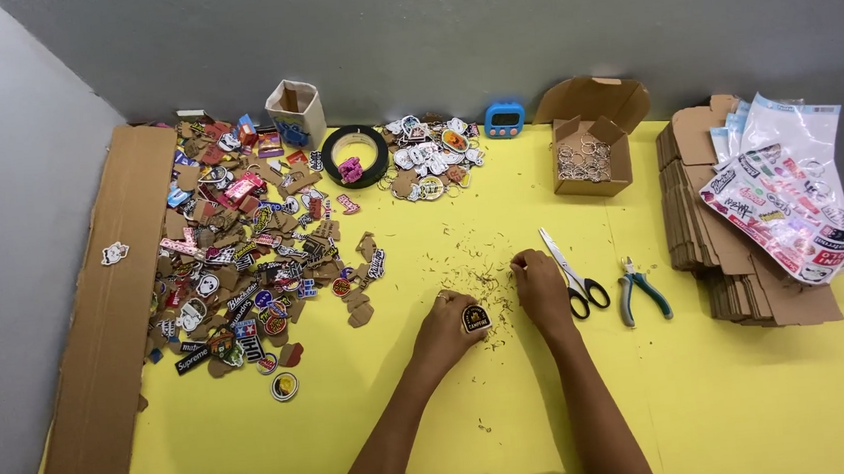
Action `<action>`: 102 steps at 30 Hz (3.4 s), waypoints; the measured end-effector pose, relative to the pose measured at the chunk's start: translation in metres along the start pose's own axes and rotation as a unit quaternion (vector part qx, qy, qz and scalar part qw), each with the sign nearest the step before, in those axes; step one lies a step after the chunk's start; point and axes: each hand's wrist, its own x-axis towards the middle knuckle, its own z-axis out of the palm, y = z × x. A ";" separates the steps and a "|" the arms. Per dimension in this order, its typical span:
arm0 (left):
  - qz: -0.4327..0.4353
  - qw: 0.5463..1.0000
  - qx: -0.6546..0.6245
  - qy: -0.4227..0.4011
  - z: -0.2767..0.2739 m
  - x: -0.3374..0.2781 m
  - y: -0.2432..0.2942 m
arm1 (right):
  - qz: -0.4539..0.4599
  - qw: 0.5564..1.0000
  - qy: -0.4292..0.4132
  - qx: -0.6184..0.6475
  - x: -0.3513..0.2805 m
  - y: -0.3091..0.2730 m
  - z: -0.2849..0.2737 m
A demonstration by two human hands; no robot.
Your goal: The person cuts a circular sticker from a sheet using scissors, then attaches a metal keyring to the sticker using pliers. The finished keychain is placed into a cardboard box on the table.
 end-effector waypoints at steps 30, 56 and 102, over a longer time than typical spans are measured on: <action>0.008 0.997 -0.058 0.059 0.019 0.011 -0.030 | 0.017 0.955 -0.017 0.296 -0.059 -0.025 0.012; 0.005 0.995 -0.078 0.057 0.019 0.015 -0.033 | -0.042 0.964 0.033 0.262 -0.058 -0.018 0.030; 0.068 0.936 -0.333 0.095 -0.003 -0.006 0.005 | -0.220 0.906 0.239 0.271 -0.076 -0.069 -0.010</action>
